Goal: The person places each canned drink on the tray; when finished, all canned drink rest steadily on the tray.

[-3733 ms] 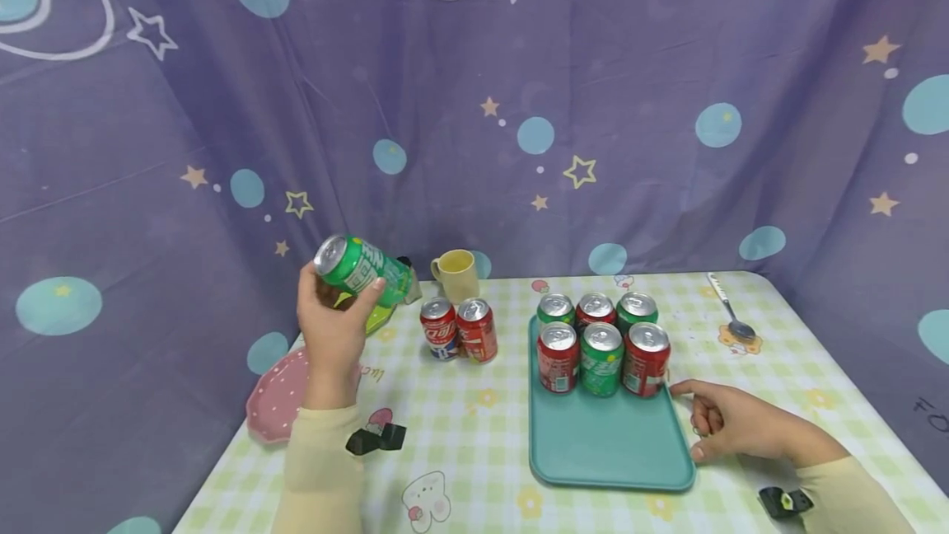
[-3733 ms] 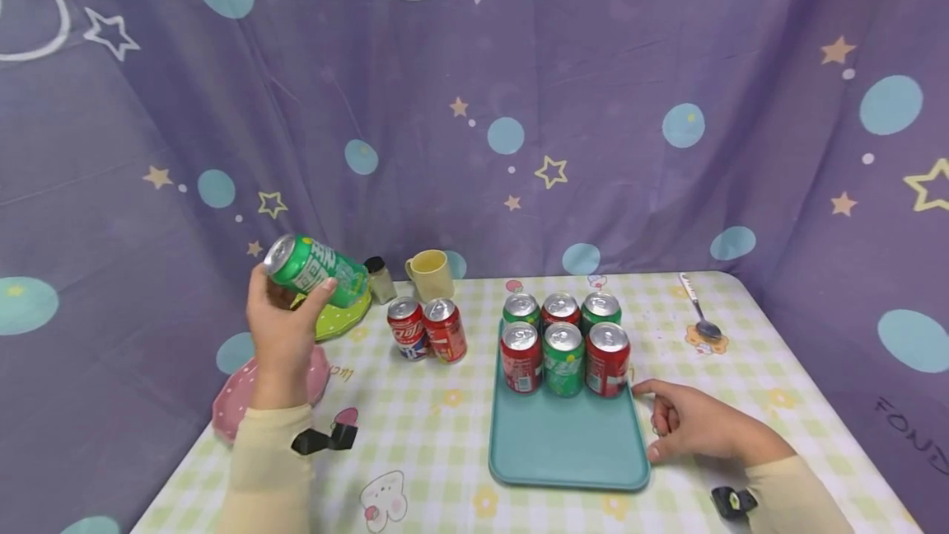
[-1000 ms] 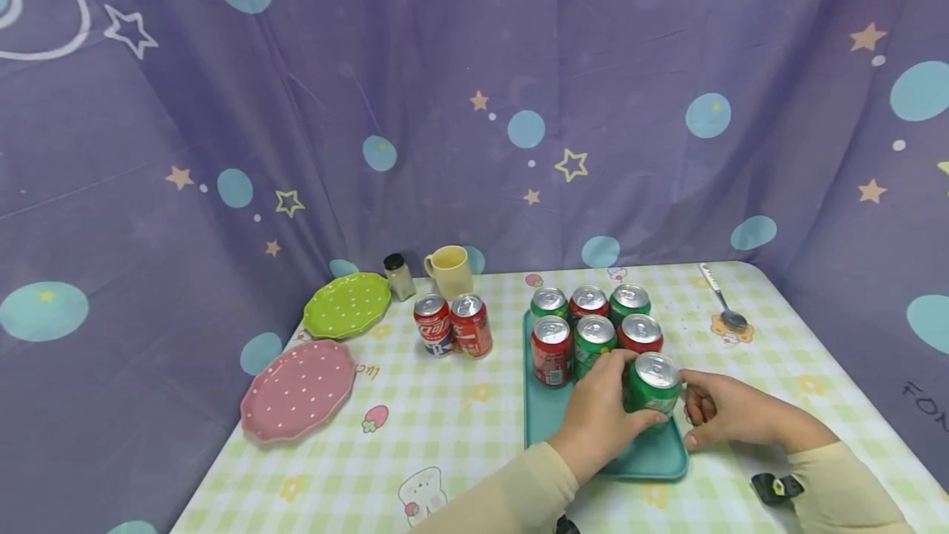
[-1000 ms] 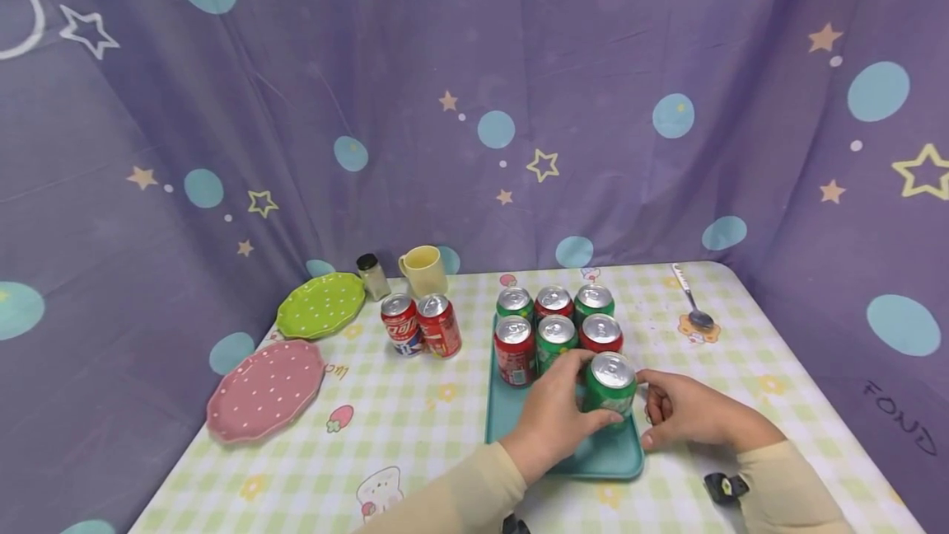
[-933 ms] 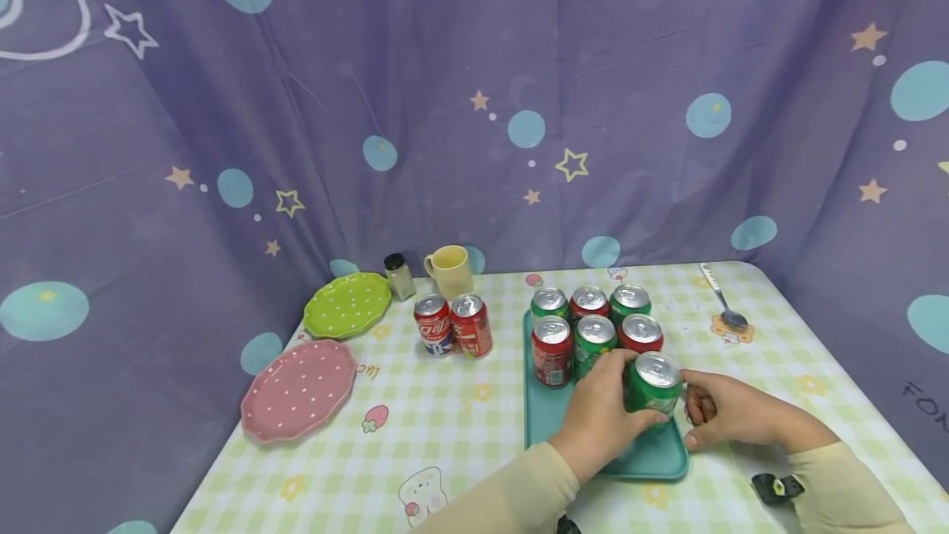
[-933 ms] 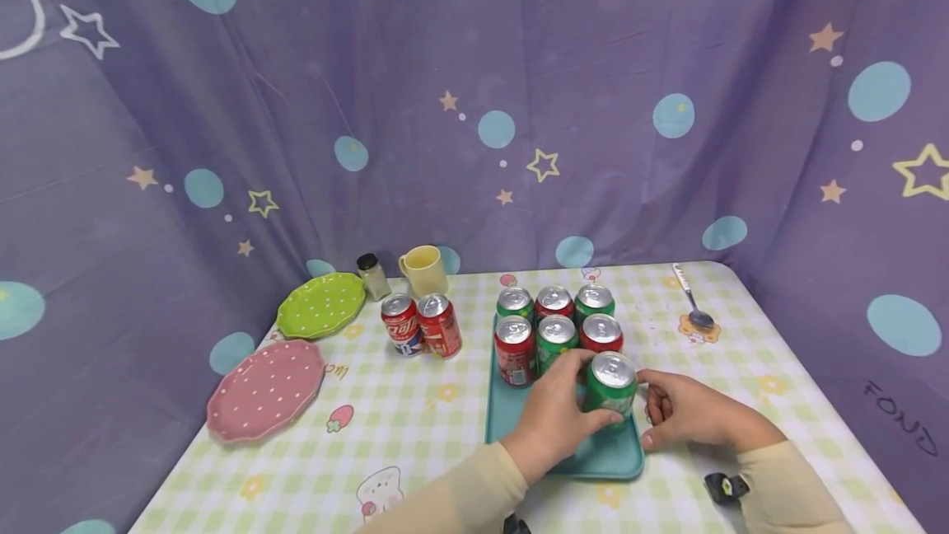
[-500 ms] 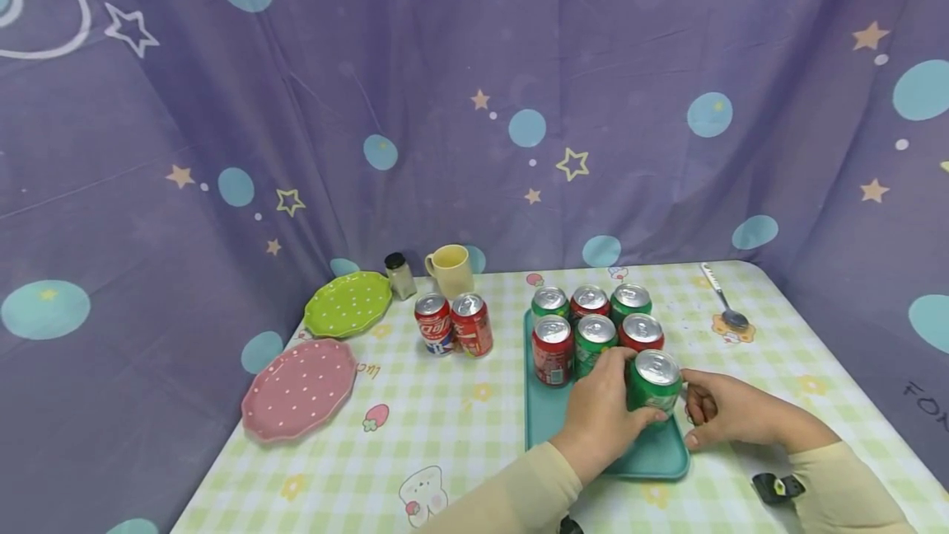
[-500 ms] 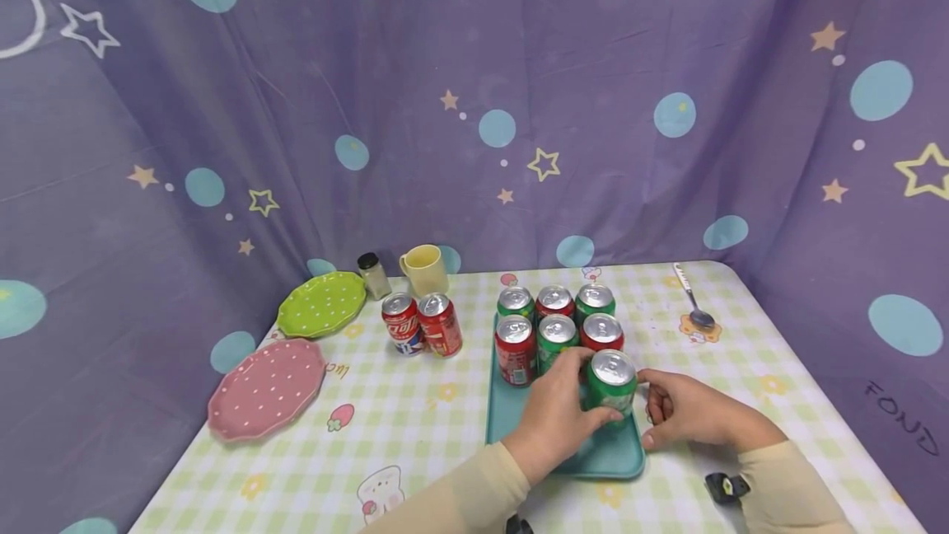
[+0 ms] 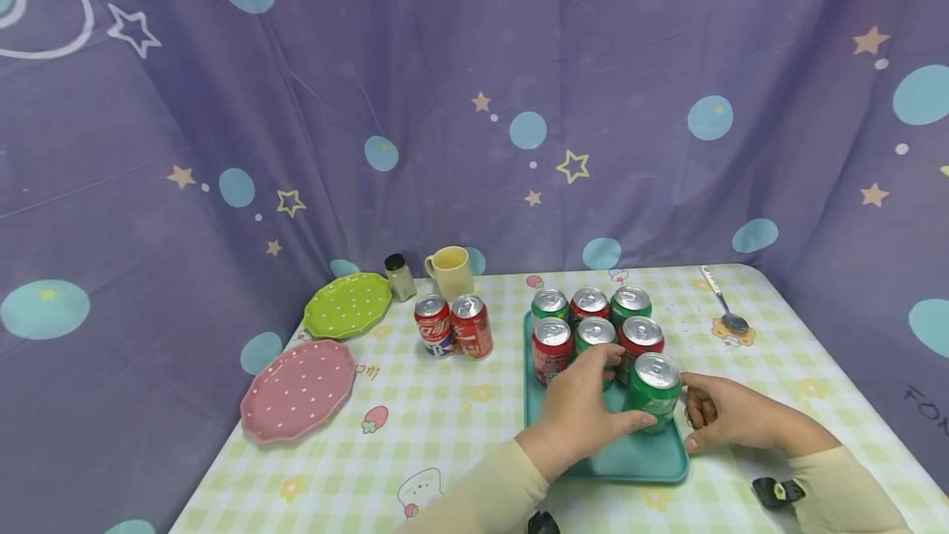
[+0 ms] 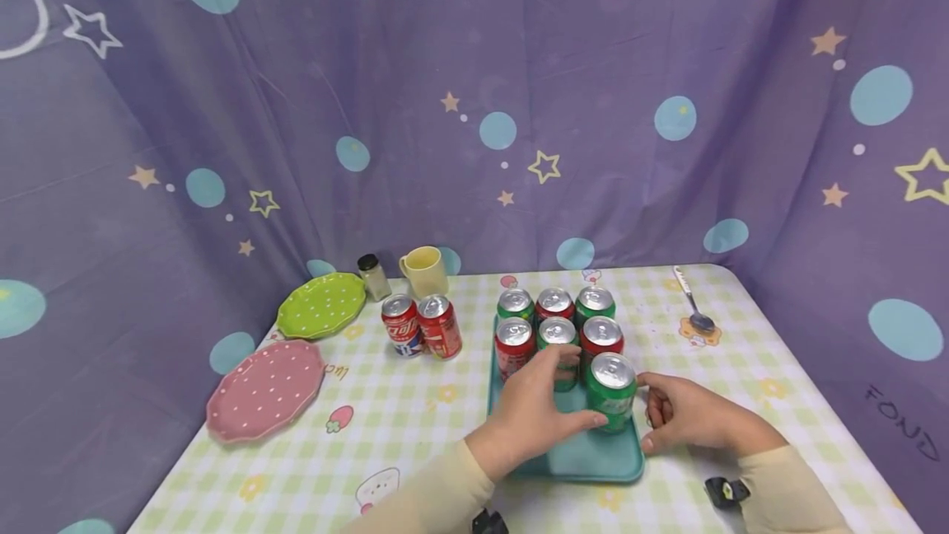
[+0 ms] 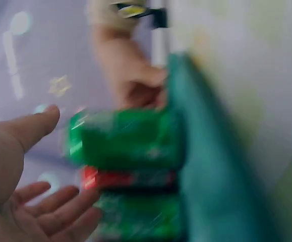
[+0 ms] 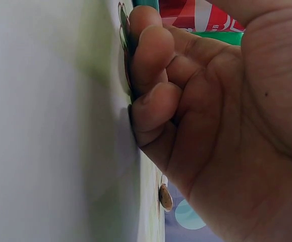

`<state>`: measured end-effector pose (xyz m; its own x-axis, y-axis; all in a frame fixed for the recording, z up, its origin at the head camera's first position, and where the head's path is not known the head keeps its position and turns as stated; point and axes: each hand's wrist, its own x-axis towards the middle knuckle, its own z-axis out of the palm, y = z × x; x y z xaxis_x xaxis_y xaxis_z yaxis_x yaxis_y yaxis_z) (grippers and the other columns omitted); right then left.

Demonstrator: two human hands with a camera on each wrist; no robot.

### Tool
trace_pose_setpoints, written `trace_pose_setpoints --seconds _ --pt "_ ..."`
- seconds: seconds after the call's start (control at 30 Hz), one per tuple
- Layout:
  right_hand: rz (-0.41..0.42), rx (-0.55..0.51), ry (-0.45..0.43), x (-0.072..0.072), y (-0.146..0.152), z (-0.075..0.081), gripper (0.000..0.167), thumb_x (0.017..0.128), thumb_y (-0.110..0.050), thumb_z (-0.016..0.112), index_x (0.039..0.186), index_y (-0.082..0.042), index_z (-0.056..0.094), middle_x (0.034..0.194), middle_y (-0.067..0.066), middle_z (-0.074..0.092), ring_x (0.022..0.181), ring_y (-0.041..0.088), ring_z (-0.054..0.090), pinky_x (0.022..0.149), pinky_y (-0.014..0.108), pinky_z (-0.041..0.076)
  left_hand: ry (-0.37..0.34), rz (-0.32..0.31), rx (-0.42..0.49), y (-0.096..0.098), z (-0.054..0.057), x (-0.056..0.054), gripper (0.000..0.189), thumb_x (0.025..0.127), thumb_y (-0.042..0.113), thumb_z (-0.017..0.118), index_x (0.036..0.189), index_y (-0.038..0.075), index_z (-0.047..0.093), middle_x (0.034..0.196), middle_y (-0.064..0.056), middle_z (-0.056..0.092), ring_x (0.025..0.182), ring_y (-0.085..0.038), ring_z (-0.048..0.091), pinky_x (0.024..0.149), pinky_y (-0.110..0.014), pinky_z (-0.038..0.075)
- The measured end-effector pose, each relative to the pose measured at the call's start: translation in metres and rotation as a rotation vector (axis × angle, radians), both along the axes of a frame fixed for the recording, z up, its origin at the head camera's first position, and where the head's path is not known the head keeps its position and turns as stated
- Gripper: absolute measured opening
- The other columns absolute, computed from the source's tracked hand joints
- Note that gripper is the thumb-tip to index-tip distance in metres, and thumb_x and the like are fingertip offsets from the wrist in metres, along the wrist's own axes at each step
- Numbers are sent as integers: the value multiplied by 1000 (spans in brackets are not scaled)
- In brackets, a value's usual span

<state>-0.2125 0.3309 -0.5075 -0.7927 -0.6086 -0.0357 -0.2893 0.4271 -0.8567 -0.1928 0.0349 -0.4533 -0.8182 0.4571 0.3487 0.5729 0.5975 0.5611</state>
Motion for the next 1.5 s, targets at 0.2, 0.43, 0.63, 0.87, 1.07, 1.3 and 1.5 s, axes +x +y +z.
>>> trace_pose_setpoints --seconds 0.2,0.43,0.63,0.87,1.07,1.3,1.5 --pt "-9 29 -6 -2 2 -2 57 79 -21 93 118 -4 55 80 11 59 66 9 53 55 30 45 56 -215 210 -67 44 -17 40 90 27 86 123 16 67 121 5 70 110 -5 65 94 -26 55" --pt "2 12 -22 -2 3 -3 59 81 -19 92 123 -1 54 79 12 58 65 8 52 54 32 43 90 -121 453 -151 70 -53 33 93 11 81 124 11 70 124 -3 72 101 -18 68 85 -34 58" --pt "8 6 -40 -2 2 -4 55 82 -19 91 119 -2 54 80 12 58 65 8 52 53 32 43 81 109 533 -212 57 -88 44 93 9 81 133 3 63 134 -14 65 130 -30 58 116 -52 40" --pt "7 -1 -41 -4 3 -6 54 82 -19 91 117 -2 55 80 12 58 64 7 51 53 31 42 -87 257 465 -243 9 -120 73 91 17 85 152 8 46 153 -14 51 145 -38 43 124 -56 26" --pt "21 -23 -36 -2 4 -7 54 82 -17 90 118 -1 54 79 13 59 65 7 52 53 31 43 -229 264 417 -245 -17 -125 96 86 22 90 162 17 32 156 -18 42 144 -45 40 116 -61 37" --pt "22 -21 -26 -2 3 -7 57 82 -18 91 121 0 54 79 12 59 65 7 52 53 31 43 -279 287 446 -240 -30 -127 96 87 11 88 162 11 27 150 -23 44 140 -47 45 113 -58 43" --pt "24 -29 -20 -2 4 -9 57 82 -17 90 122 0 54 79 12 59 65 6 52 52 31 44 -244 408 447 -237 -51 -133 80 86 15 89 151 11 42 140 -18 56 132 -39 55 109 -53 48"
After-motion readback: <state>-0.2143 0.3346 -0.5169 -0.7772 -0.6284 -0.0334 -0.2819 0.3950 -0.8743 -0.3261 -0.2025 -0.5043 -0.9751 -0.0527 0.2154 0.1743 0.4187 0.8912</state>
